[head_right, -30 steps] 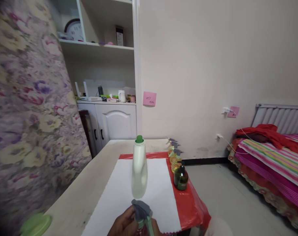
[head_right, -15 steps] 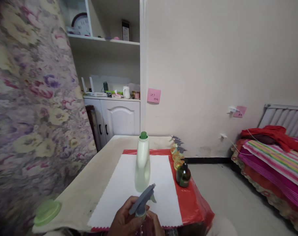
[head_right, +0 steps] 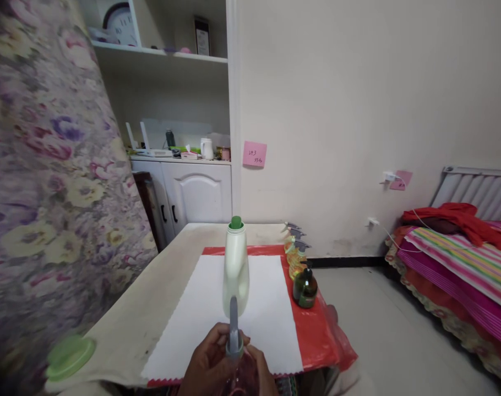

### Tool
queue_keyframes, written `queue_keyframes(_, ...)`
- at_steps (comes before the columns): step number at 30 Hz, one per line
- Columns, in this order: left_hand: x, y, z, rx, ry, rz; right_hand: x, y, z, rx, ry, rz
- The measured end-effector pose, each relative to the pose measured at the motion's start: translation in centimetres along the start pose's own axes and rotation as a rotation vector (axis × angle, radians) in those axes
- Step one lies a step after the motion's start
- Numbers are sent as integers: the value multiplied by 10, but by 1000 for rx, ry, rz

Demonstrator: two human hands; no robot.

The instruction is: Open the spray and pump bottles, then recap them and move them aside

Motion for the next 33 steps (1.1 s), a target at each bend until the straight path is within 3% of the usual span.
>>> queue_keyframes(7, 4, -3, 11, 104, -69, 3, -4, 3, 6, 27, 10, -71)
queue_keyframes(13, 5, 4, 7, -6, -124, -59, -11, 6, 2, 57, 88, -38)
queue_keyframes(18, 17, 7, 11, -9, -79, -62, -23, 8, 0, -71, 127, -125)
queue_keyframes(29, 22, -15, 36, 234, -94, 11, -27, 3, -11, -23, 155, -192)
queue_keyframes(33, 30, -22, 39, 240, -101, 5, -18, 2, -14, 99, 218, -179)
Point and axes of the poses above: each hand's wrist, its own y-axis away from the middle knuckle, its own z-axis out of the palm, x = y × z, the point moved 1 cm from there along -y, towards the middle knuckle, and after that the axes turned 13 degrees about -y, right-handed, at the moved point
